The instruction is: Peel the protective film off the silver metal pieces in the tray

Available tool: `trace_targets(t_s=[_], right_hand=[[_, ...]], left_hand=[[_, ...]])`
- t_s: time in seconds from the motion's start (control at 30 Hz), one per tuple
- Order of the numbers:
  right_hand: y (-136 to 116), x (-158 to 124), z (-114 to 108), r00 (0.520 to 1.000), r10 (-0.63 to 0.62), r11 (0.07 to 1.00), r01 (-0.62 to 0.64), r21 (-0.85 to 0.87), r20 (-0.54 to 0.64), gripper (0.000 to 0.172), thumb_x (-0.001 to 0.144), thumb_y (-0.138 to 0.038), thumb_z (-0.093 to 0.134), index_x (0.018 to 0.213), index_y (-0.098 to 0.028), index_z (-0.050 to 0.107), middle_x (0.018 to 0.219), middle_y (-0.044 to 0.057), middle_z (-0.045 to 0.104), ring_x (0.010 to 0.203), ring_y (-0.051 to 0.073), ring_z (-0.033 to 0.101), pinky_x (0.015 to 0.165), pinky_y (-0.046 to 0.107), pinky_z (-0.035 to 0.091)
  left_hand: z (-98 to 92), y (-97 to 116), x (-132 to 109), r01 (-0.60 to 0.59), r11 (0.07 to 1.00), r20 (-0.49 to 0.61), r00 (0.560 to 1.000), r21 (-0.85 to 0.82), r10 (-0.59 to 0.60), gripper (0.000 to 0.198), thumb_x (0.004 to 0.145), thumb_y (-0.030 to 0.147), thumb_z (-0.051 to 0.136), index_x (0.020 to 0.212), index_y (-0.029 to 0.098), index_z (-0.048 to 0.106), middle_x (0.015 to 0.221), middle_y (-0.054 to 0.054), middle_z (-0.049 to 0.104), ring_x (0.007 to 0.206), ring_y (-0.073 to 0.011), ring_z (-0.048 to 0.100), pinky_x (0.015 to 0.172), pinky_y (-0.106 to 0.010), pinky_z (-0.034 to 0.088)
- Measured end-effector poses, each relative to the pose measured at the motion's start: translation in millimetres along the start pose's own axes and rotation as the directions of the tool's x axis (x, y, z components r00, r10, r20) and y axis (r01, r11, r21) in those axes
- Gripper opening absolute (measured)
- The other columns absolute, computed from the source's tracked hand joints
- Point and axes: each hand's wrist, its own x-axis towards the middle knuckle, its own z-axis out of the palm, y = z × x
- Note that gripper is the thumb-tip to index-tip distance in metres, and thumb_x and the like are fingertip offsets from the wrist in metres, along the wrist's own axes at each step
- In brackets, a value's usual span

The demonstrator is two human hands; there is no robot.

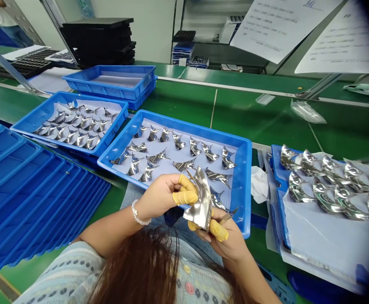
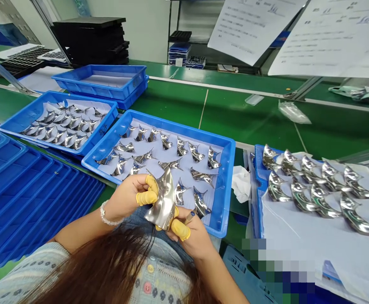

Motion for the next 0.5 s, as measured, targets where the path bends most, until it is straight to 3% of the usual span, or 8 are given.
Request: trace_targets(t_s=[0.07,0.17,0.23,0.33,0.43,0.5], right_hand=[[1.7,0.7,0.0,1.000,0.000,0.998,0.001,0.056,-0.006,0.033,0.076,-0.050,0.072,0.077,-0.017,0.070,0.063,0.002,0.058,0.040,0.004,0.030,0.040,0.020,0.023],[5.4,1.0,1.3,1.000,0.014,0.992,-0.015,0.129,0.010,0.029,0.078,-0.048,0.071,0.080,-0.019,0.069,0.063,0.001,0.058,0.040,0.004,0.029,0.040,0.020,0.023],[9.1,2.1,3.3,0.999,0.037,0.988,-0.041,0.151,0.028,0.031,0.078,-0.049,0.071,0.079,-0.018,0.068,0.064,0.001,0.058,0.040,0.004,0.029,0.041,0.020,0.021],[13.6,5.0,4.2,0.997,0.079,0.992,-0.081,0.098,0.019,0.035,0.079,-0.053,0.068,0.077,-0.017,0.066,0.063,0.001,0.058,0.039,0.004,0.027,0.040,0.020,0.020],[6.8,3.6,-5.6,0.991,0.084,0.987,-0.097,-0.125,-0.107,0.040,0.087,-0.056,0.056,0.086,-0.017,0.067,0.052,-0.001,0.051,0.040,0.008,0.034,0.040,0.021,0.025],[-7.3,-2.3,-19.0,0.974,-0.077,0.949,0.007,-0.315,-0.211,0.045,0.092,-0.057,0.046,0.095,-0.018,0.067,0.062,0.004,0.060,0.054,0.014,0.050,0.050,0.026,0.040]], left_hand=[[-2.7,-4.5,2.4,-0.090,0.995,-0.055,0.994,0.053,0.093,0.035,0.072,0.043,0.075,0.071,0.012,0.059,0.065,0.000,0.059,0.060,-0.0074,0.054,0.058,-0.018,0.044],[-9.0,-14.0,8.8,-0.232,0.961,-0.172,0.951,0.149,0.256,0.033,0.074,0.040,0.074,0.091,0.014,0.063,0.077,-0.003,0.066,0.072,-0.0114,0.062,0.068,-0.021,0.050],[-13.8,-19.1,13.2,-0.266,0.933,-0.168,0.936,0.243,0.310,0.036,0.074,0.039,0.074,0.101,0.016,0.065,0.087,-0.006,0.069,0.080,-0.0144,0.064,0.072,-0.024,0.052],[-21.6,-20.5,18.7,-0.267,0.859,-0.099,0.935,0.436,0.341,0.029,0.079,0.042,0.068,0.091,0.015,0.071,0.092,-0.008,0.072,0.083,-0.0176,0.066,0.074,-0.027,0.053],[-33.1,-15.9,26.2,-0.305,0.678,-0.049,0.892,0.668,0.450,0.027,0.084,0.040,0.063,0.089,0.016,0.073,0.086,-0.007,0.072,0.079,-0.0169,0.065,0.072,-0.027,0.052],[-44.0,-13.4,34.9,-0.306,0.494,0.030,0.872,0.814,0.489,0.024,0.087,0.036,0.061,0.094,0.018,0.073,0.085,-0.006,0.072,0.078,-0.0163,0.064,0.072,-0.027,0.050]])
